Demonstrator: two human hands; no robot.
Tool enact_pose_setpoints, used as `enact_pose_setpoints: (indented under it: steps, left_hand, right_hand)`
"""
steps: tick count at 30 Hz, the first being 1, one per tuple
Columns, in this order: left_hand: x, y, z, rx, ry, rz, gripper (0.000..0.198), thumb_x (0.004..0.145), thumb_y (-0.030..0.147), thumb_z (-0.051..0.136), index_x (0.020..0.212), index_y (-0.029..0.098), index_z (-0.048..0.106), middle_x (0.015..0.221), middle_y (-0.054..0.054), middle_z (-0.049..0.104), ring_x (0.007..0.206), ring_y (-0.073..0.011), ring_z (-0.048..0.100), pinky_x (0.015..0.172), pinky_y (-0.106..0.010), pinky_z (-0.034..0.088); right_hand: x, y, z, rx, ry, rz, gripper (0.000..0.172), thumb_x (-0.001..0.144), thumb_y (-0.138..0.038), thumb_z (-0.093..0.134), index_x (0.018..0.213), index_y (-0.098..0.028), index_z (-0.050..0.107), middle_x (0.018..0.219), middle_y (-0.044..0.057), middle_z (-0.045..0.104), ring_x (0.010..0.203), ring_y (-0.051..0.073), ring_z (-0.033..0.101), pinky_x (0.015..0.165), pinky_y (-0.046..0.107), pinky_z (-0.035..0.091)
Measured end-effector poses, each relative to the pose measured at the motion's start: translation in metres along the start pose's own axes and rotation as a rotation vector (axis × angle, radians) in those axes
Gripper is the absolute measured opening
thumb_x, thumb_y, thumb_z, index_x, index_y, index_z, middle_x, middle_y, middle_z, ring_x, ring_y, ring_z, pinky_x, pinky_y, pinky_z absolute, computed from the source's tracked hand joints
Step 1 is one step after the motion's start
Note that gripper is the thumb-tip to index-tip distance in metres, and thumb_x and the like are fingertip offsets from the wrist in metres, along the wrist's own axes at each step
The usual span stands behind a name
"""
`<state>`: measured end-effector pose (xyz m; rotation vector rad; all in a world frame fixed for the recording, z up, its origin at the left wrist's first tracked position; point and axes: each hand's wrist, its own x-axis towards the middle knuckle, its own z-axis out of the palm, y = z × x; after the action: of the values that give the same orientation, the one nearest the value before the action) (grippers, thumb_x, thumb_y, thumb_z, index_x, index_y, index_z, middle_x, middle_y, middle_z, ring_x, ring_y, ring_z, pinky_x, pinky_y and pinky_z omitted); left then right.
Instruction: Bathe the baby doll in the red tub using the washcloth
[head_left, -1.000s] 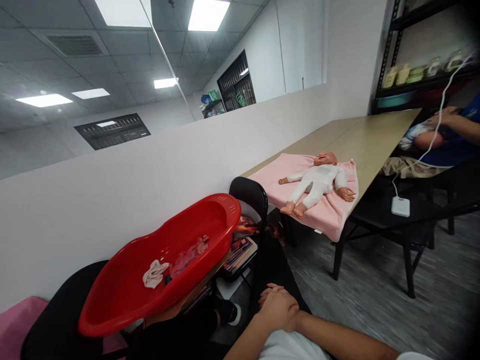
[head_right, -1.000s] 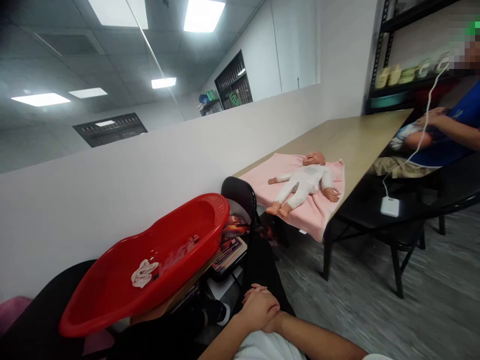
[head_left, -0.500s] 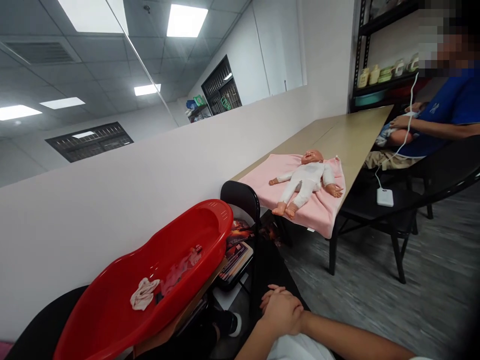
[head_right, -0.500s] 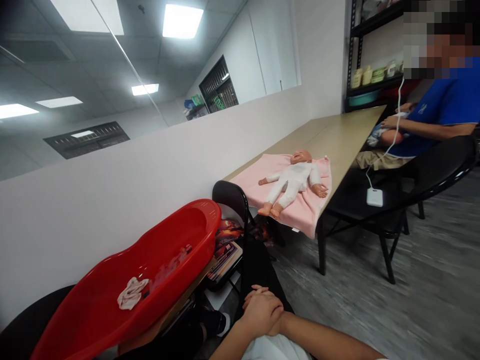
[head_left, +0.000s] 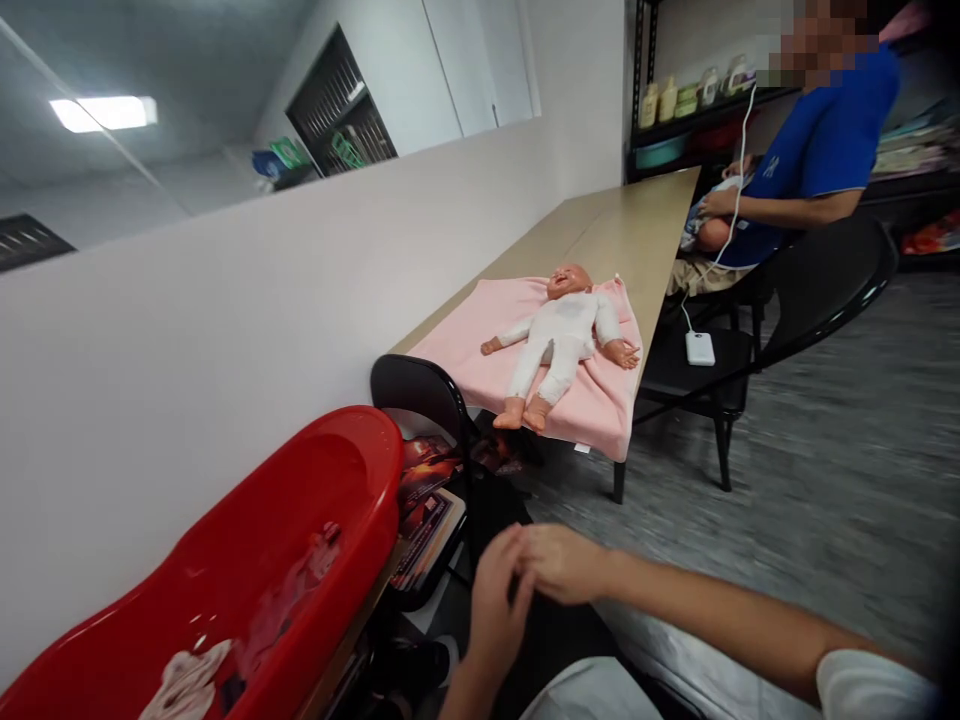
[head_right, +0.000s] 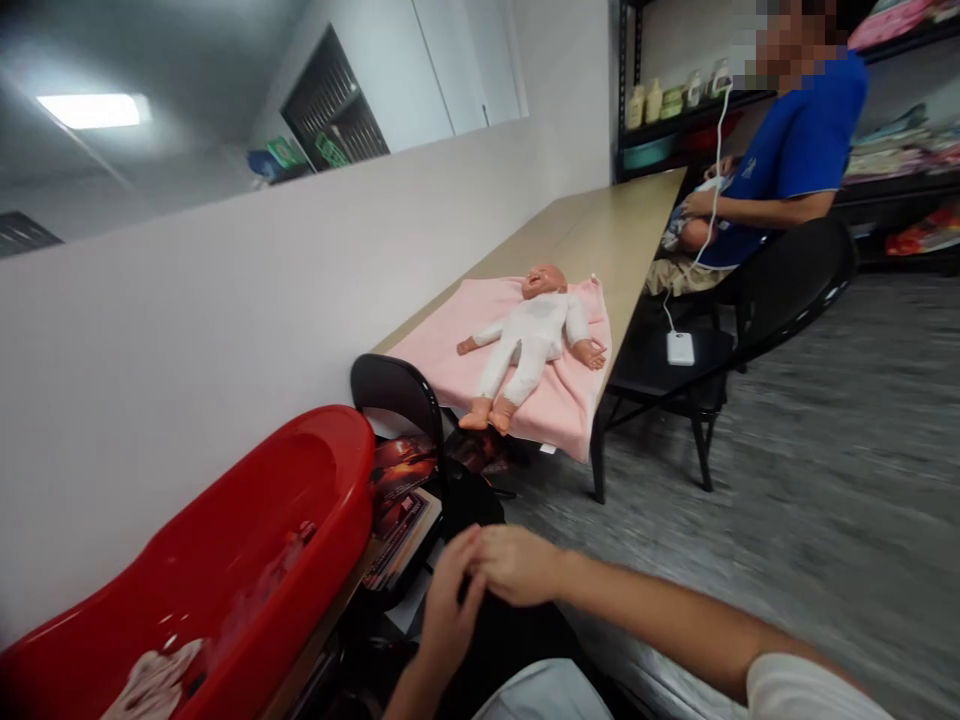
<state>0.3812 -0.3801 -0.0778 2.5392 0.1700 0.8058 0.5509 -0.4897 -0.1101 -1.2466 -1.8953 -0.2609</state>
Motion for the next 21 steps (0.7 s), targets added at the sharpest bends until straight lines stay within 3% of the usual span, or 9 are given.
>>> enact_pose_setpoints:
  steps: [3, 6, 8, 10, 13, 15, 18, 21]
  left_hand:
    - [0.075, -0.01, -0.003, 0.016, 0.173, 0.033, 0.029, 0.112, 0.02, 0.057, 0.14, 0.021, 0.066, 0.145, -0.016, 0.073, 0.136, -0.0269, 0.071, 0.11, -0.047, 0.063]
    - [0.155, -0.013, 0.009, 0.053, 0.164, 0.142, 0.03, 0.111, 0.023, 0.062, 0.14, 0.019, 0.065, 0.149, -0.019, 0.068, 0.142, -0.0308, 0.066, 0.116, -0.051, 0.057]
    - [0.198, -0.01, 0.018, 0.111, 0.129, 0.203, 0.033, 0.109, 0.024, 0.063, 0.141, 0.017, 0.065, 0.151, -0.021, 0.066, 0.142, -0.0346, 0.065, 0.11, -0.05, 0.058]
    - [0.23, -0.005, 0.023, 0.246, 0.101, 0.199, 0.034, 0.107, 0.024, 0.066, 0.139, 0.015, 0.068, 0.151, -0.023, 0.067, 0.136, -0.0387, 0.067, 0.102, -0.052, 0.058]
    - [0.259, 0.004, 0.024, 0.405, 0.01, 0.167, 0.02, 0.105, 0.022, 0.068, 0.123, 0.016, 0.076, 0.138, -0.019, 0.075, 0.113, -0.0359, 0.074, 0.089, -0.05, 0.058]
    - [0.27, 0.008, 0.024, 0.44, -0.079, 0.122, 0.018, 0.104, 0.024, 0.069, 0.119, 0.018, 0.077, 0.14, -0.017, 0.075, 0.117, -0.0365, 0.073, 0.091, -0.051, 0.058]
    - [0.284, 0.007, 0.025, 0.393, -0.247, 0.044, 0.025, 0.103, 0.031, 0.073, 0.125, 0.021, 0.077, 0.159, -0.017, 0.063, 0.146, -0.0438, 0.058, 0.109, -0.06, 0.054]
    - [0.296, 0.002, 0.024, 0.31, -0.36, -0.052, 0.038, 0.1, 0.043, 0.078, 0.132, 0.023, 0.074, 0.171, -0.017, 0.05, 0.156, -0.048, 0.046, 0.118, -0.064, 0.049]
  right_hand:
    - [0.039, 0.046, -0.112, -0.133, 0.167, -0.047, 0.04, 0.102, -0.018, 0.053, 0.136, -0.021, 0.073, 0.134, 0.013, 0.08, 0.136, 0.023, 0.073, 0.118, 0.044, 0.061]
    - [0.074, 0.111, -0.219, -0.28, 0.372, 0.169, 0.035, 0.107, -0.024, 0.053, 0.134, -0.029, 0.075, 0.139, 0.01, 0.078, 0.136, 0.024, 0.072, 0.118, 0.048, 0.059]
    - [0.088, 0.168, -0.274, -0.409, 0.516, 0.368, 0.031, 0.109, -0.037, 0.054, 0.126, -0.028, 0.079, 0.143, 0.012, 0.076, 0.142, 0.029, 0.068, 0.126, 0.057, 0.051]
    - [0.095, 0.232, -0.314, -0.456, 0.574, 0.52, 0.04, 0.109, -0.051, 0.054, 0.126, -0.025, 0.078, 0.145, 0.014, 0.074, 0.144, 0.032, 0.065, 0.13, 0.058, 0.045]
    - [0.099, 0.323, -0.347, -0.421, 0.602, 0.728, 0.061, 0.104, -0.071, 0.055, 0.131, -0.02, 0.075, 0.147, 0.017, 0.072, 0.142, 0.034, 0.065, 0.129, 0.055, 0.045]
    - [0.107, 0.37, -0.353, -0.333, 0.581, 0.841, 0.071, 0.101, -0.078, 0.055, 0.13, -0.017, 0.074, 0.146, 0.019, 0.072, 0.142, 0.034, 0.064, 0.13, 0.054, 0.043]
    - [0.127, 0.416, -0.349, -0.133, 0.585, 0.94, 0.072, 0.102, -0.079, 0.055, 0.122, -0.013, 0.076, 0.139, 0.02, 0.075, 0.137, 0.03, 0.067, 0.129, 0.05, 0.044]
    - [0.147, 0.441, -0.342, 0.049, 0.591, 1.016, 0.064, 0.106, -0.072, 0.057, 0.11, -0.011, 0.078, 0.126, 0.02, 0.08, 0.123, 0.027, 0.073, 0.121, 0.046, 0.052]
